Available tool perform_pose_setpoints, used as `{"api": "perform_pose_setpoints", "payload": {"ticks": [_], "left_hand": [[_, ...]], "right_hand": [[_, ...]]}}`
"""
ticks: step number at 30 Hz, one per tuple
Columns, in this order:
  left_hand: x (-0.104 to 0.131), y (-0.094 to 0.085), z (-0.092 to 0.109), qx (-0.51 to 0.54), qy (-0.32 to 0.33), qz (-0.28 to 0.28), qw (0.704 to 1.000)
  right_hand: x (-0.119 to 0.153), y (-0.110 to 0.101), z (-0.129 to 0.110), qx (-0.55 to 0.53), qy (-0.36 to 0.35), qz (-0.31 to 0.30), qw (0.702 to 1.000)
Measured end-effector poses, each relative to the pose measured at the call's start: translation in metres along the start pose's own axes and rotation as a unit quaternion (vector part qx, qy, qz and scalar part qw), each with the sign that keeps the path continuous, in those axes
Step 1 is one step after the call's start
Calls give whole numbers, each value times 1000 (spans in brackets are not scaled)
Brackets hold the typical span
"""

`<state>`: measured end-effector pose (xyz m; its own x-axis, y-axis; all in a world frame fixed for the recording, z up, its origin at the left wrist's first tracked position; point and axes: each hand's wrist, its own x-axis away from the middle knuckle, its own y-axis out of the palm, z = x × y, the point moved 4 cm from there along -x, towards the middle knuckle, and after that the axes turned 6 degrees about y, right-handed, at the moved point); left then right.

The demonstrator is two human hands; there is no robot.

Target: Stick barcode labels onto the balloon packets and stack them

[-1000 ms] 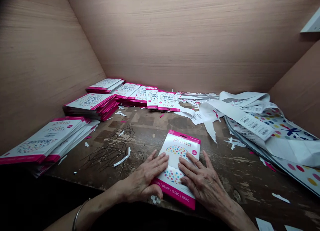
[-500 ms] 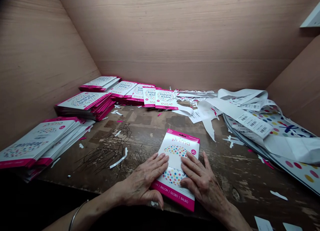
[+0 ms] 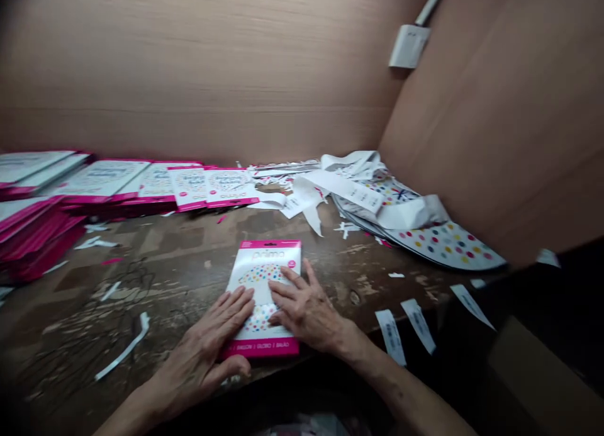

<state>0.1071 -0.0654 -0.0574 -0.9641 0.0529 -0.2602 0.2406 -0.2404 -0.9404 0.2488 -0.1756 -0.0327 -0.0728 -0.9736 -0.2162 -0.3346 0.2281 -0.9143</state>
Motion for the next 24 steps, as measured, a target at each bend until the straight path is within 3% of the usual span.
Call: {"api": "perform_pose_setpoints", "payload": {"ticks": [2,4,6,8,11,14,17,19,22,24], "left_hand": [[-1,1,-1,-31,19,14,999],[-2,0,-1,-51,31,22,998],[-2,-2,-1,-58,40,25,997],[-3,-3,-1,-55,45,32,997],[-4,-3,-2,-56,47,34,997],[-3,-3,-2,-63,44,31,997],[-1,-1,-1,-54,25,7,998],[0,0,1,-44,11,-11,999],[0,0,3,-17,-5,-20,1000],[0,-1,5,6,-14,-18,1000]], "right_hand": [[22,-17,-13,8,20,87,996],[61,-32,-21,11,62,184,981],[110,-42,-15,31,162,263,950],[159,-43,2,53,295,305,904],[209,-29,33,13,492,286,822],[224,-4,56,-171,609,251,733],[221,13,66,-336,625,292,641],[219,18,71,-392,617,320,602],[222,15,75,-397,633,299,594],[224,5,78,-348,639,269,631]]}}
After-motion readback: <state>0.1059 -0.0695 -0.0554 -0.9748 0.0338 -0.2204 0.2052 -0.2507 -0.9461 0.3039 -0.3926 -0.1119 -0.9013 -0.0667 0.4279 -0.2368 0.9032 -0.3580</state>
